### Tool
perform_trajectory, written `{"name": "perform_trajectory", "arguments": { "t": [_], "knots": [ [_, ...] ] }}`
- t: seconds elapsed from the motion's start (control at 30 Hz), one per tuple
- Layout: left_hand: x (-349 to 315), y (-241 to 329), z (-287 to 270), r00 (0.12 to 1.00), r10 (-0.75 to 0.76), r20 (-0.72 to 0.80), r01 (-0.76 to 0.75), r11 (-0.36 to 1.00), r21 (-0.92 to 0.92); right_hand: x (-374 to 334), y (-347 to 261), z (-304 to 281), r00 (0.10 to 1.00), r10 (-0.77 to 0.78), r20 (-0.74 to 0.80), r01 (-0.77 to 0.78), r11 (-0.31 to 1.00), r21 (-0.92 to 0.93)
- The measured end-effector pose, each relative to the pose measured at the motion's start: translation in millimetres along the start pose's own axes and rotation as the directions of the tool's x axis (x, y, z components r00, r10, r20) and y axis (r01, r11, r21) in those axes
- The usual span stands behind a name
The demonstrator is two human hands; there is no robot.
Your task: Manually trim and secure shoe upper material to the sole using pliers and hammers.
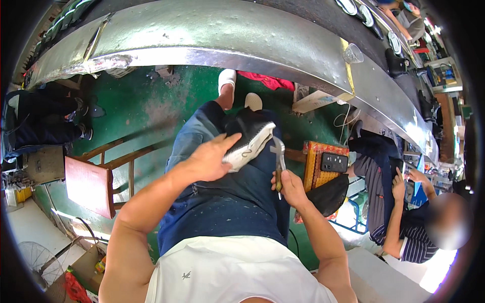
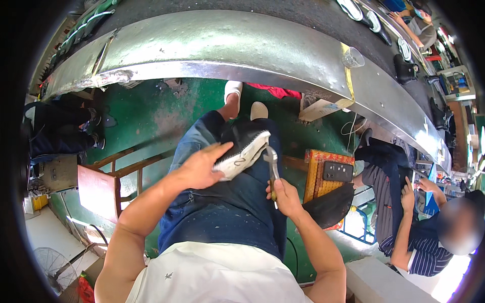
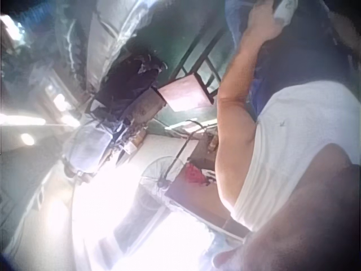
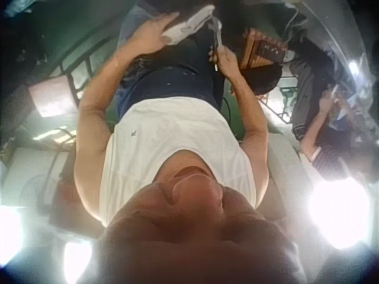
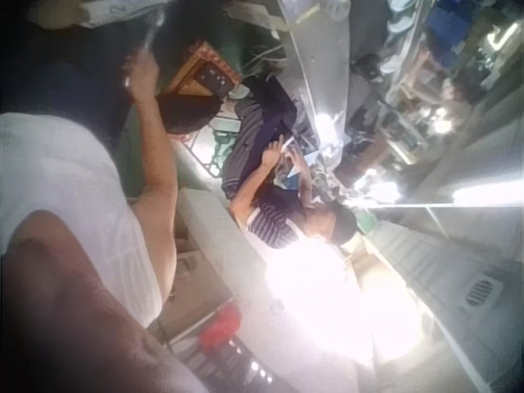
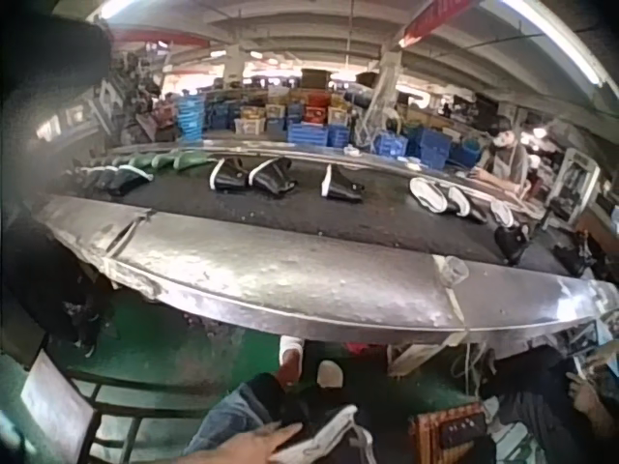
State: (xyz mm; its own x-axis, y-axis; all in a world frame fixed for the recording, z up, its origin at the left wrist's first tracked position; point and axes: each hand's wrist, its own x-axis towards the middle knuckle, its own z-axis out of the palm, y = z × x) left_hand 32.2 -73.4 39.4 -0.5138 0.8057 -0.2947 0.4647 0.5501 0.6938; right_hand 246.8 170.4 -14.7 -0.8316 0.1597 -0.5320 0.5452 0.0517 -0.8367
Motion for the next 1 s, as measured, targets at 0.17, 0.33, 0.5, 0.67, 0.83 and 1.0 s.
{"name": "perform_trajectory", "arguments": {
  "t": [0.17,0.33,0.5,0.67,0.83,1.0],
  "knots": [
    [6,59,-91,0.924,0.333,-0.187,-0.345,0.938,-0.033,-13,7,0,0.986,0.139,-0.09,-0.104,0.943,0.316],
    [58,69,-98,0.934,0.358,0.016,-0.305,0.818,-0.487,-18,17,-4,0.989,0.111,-0.093,-0.085,0.965,0.249],
    [139,-8,17,0.965,-0.154,0.211,0.247,0.801,-0.546,-23,9,-4,0.999,0.021,-0.041,-0.017,0.996,0.085],
    [174,-33,32,0.901,-0.171,0.399,0.427,0.514,-0.744,-33,-17,17,0.967,-0.208,-0.147,0.223,0.97,0.095],
    [185,-32,60,0.924,-0.225,0.309,0.38,0.619,-0.688,3,-12,36,0.998,-0.057,-0.04,0.051,0.99,-0.135],
    [135,-25,60,0.922,-0.133,0.364,0.386,0.23,-0.893,-9,-14,18,0.985,-0.144,-0.095,0.11,0.947,-0.302]
  ]
}}
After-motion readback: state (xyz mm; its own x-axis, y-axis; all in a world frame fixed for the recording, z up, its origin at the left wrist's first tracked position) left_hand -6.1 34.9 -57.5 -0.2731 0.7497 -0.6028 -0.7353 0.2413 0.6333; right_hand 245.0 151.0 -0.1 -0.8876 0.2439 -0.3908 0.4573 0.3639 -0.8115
